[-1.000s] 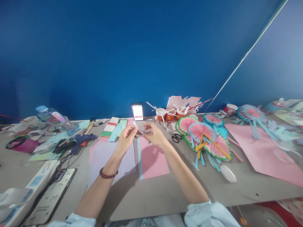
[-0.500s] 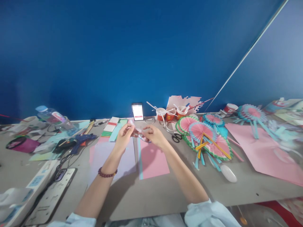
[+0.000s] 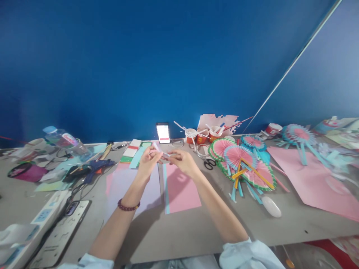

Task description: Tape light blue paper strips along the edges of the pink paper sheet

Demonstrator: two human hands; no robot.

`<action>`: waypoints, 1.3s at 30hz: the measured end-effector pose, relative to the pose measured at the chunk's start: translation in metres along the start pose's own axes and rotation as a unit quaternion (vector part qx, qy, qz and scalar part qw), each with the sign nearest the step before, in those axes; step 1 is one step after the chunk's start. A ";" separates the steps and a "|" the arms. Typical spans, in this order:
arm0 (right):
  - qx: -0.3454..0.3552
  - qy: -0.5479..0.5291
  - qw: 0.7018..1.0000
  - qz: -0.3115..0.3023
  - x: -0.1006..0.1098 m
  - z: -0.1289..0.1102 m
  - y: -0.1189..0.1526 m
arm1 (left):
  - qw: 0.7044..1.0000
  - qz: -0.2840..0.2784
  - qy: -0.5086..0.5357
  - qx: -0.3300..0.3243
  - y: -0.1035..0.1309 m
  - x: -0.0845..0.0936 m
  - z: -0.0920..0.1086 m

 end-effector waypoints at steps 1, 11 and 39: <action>-0.002 -0.002 1.000 -0.002 -0.001 0.000 0.000 | 1.000 0.005 -0.006 -0.008 0.000 0.000 0.001; -0.017 -0.047 0.999 0.017 0.001 -0.003 0.002 | 0.986 0.017 -0.130 -0.100 0.003 0.004 0.012; -0.010 -0.012 0.999 0.049 0.000 -0.012 0.005 | 0.999 -0.015 -0.027 -0.019 0.011 -0.008 0.010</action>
Point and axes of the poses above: each hand's wrist, its own y-axis away from the middle knuckle, its own x-axis out of the back of the hand, z = x × y, the point moved 7 cm from there along -y, towards the middle knuckle, and after that the axes turned 6 degrees about -y, right-handed, at the moved point
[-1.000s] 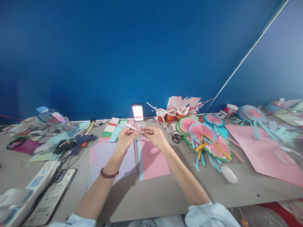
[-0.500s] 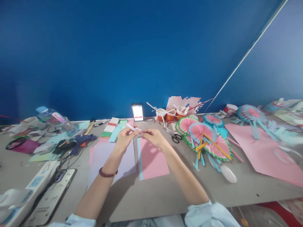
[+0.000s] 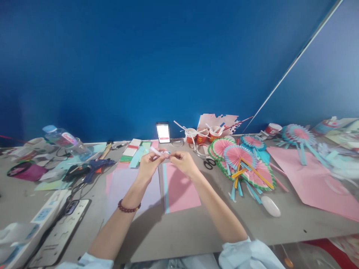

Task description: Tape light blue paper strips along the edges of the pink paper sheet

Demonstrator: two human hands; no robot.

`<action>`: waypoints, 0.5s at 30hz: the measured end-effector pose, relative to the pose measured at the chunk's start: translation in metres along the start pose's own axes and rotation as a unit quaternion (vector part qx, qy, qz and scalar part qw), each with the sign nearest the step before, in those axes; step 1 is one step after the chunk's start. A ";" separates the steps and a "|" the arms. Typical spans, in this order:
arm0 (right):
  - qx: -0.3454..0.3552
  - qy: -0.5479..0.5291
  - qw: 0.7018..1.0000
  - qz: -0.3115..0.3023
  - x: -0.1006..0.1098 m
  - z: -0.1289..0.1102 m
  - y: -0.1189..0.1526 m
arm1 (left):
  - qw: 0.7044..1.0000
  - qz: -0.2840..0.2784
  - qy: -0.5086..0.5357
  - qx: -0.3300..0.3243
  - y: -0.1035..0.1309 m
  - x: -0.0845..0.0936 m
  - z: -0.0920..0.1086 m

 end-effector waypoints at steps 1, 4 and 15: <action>0.000 -0.002 1.000 0.001 0.000 0.000 0.000 | 1.000 0.001 0.003 -0.003 0.000 0.000 0.000; 0.001 -0.006 1.000 0.007 0.000 -0.001 0.000 | 1.000 0.005 0.010 -0.014 0.000 0.000 -0.001; 0.006 -0.066 0.997 0.025 0.005 0.001 -0.002 | 0.997 -0.006 0.055 -0.062 0.003 -0.008 -0.003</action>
Point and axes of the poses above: each hand's wrist, its own y-axis away from the middle knuckle, its own x-axis out of the back of the hand, z = x × y, the point moved 7 cm from there along -y, towards the middle knuckle, and after that the axes turned 6 degrees about -y, right-handed, at the moved point
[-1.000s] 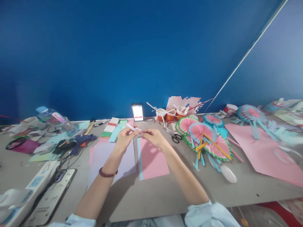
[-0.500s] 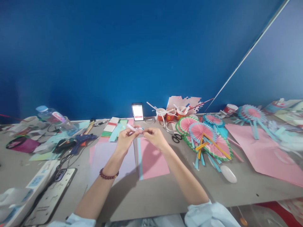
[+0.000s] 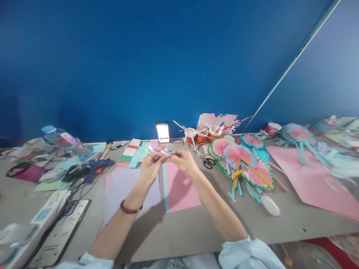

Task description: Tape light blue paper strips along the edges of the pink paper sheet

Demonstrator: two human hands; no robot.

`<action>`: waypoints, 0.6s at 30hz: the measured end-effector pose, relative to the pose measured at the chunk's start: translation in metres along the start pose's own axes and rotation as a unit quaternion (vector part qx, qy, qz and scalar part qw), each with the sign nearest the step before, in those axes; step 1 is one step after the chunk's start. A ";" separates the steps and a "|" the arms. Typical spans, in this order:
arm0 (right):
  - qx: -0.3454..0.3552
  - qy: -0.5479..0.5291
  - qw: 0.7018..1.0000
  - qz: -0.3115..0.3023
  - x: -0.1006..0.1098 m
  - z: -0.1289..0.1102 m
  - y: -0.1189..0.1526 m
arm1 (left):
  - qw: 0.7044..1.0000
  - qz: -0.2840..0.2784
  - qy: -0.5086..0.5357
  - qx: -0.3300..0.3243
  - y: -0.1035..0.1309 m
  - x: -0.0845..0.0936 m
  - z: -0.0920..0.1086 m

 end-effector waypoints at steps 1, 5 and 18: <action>-0.004 -0.008 1.000 0.003 0.001 0.000 0.000 | 1.000 -0.002 0.003 -0.003 0.000 -0.001 0.001; -0.010 -0.030 0.999 0.005 0.001 0.000 0.000 | 1.000 -0.009 0.021 -0.007 0.001 -0.003 0.005; -0.014 -0.029 0.999 -0.003 0.000 0.000 0.001 | 0.996 -0.059 -0.036 -0.063 -0.003 -0.001 0.015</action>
Point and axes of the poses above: each hand's wrist, its own y-axis away from the middle knuckle, its own x-axis out of the back of the hand, z = x × y, the point moved 7 cm from there along -y, towards the middle knuckle, and after that the axes turned 6 degrees about -y, right-handed, at the moved point
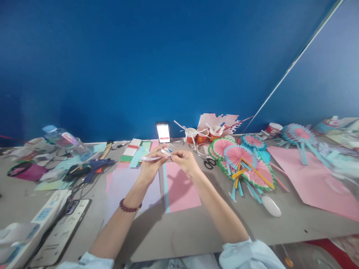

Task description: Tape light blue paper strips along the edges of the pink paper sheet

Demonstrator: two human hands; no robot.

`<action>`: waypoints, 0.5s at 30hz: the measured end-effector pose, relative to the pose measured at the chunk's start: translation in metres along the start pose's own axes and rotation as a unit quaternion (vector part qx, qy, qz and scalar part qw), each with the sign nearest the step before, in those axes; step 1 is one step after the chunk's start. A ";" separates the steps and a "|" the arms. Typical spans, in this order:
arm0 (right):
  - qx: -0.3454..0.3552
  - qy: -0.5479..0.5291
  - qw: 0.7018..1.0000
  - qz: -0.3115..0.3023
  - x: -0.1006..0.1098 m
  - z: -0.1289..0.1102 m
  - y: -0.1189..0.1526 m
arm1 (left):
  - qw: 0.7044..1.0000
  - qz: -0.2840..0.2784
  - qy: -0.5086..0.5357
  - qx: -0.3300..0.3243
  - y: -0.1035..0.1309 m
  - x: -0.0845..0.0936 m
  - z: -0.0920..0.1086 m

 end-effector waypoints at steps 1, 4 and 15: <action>-0.002 -0.001 1.000 0.003 0.000 0.000 0.000 | 1.000 -0.002 0.001 -0.002 0.000 0.000 0.001; -0.006 -0.008 1.000 0.006 0.000 0.000 0.001 | 1.000 -0.003 0.002 -0.005 0.001 -0.001 0.002; -0.019 -0.044 0.999 0.003 0.000 0.003 -0.001 | 1.000 -0.008 -0.004 -0.014 0.003 -0.003 0.004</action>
Point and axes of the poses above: each hand's wrist, its own y-axis away from the middle knuckle, its own x-axis out of the back of the hand, z = x × y, the point moved 7 cm from there along -y, towards the middle knuckle, and after that the axes turned 6 degrees about -y, right-handed, at the moved point
